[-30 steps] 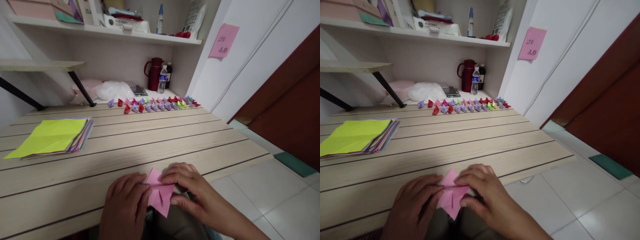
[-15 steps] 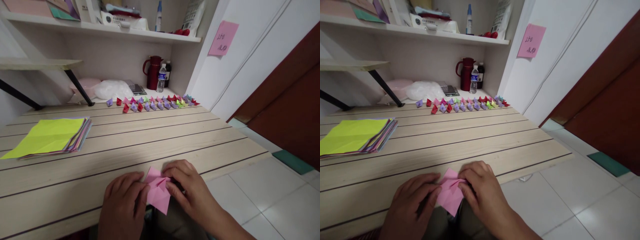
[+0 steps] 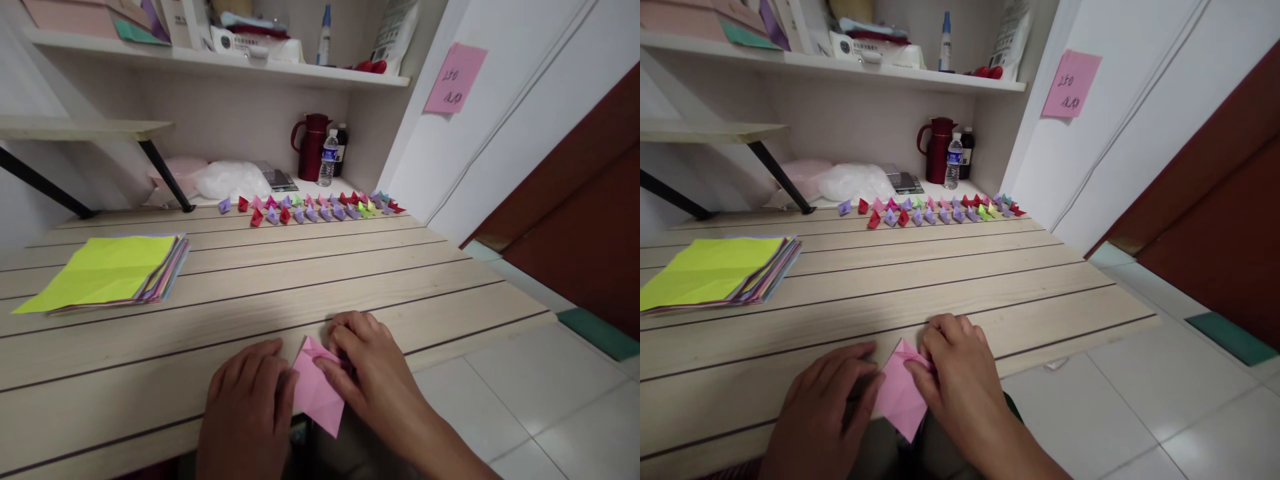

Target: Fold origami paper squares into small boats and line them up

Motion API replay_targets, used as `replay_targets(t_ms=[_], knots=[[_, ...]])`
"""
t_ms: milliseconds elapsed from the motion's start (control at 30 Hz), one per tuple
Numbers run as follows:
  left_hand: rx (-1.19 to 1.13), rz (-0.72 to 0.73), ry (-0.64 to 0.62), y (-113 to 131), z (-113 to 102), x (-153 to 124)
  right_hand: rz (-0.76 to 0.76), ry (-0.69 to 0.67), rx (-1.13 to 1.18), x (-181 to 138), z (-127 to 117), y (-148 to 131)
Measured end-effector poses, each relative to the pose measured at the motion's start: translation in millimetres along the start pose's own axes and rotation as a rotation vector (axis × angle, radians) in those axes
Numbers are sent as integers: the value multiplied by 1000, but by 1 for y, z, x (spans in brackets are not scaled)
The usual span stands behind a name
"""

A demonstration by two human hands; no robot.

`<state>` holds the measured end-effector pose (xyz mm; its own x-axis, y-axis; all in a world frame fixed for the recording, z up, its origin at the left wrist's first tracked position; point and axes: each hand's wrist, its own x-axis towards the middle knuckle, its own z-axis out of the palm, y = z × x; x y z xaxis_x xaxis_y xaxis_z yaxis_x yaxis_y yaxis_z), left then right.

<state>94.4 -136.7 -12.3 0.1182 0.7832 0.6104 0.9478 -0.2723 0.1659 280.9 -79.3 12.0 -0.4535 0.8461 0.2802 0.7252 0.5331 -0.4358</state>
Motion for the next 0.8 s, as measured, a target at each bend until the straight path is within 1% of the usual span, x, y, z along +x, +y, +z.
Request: replay_targets(t_ms=[67,167,200,267,300,333,400,500,567,700,800], knots=[[10,-18,26,-7,-3,-3,-6,10,-8,-1,1,0],[75,-11,110,-16,-10,-10,-17,28,-11,-2,2,1],[103,30,127,-16,-12,-12,-19,31,-10,-2,3,0],[140,156,150,-11,-11,-15,-19,27,-8,-1,3,0],[140,234,158,-6,-7,-17,-17,23,-6,-1,3,0],[128,277,190,-1,-2,-18,-15,22,-5,0,3,-1],[76,327,250,9,11,-21,-15,25,-3,0,2,-1],[29,330,255,16,31,-29,-29,32,-7,0,2,0],[50,318,264,15,40,-34,-49,51,-17,-1,4,1],[101,261,282,15,45,-41,-89,125,-20,-5,7,4],[121,222,286,19,46,-42,-74,113,13,-5,5,6]])
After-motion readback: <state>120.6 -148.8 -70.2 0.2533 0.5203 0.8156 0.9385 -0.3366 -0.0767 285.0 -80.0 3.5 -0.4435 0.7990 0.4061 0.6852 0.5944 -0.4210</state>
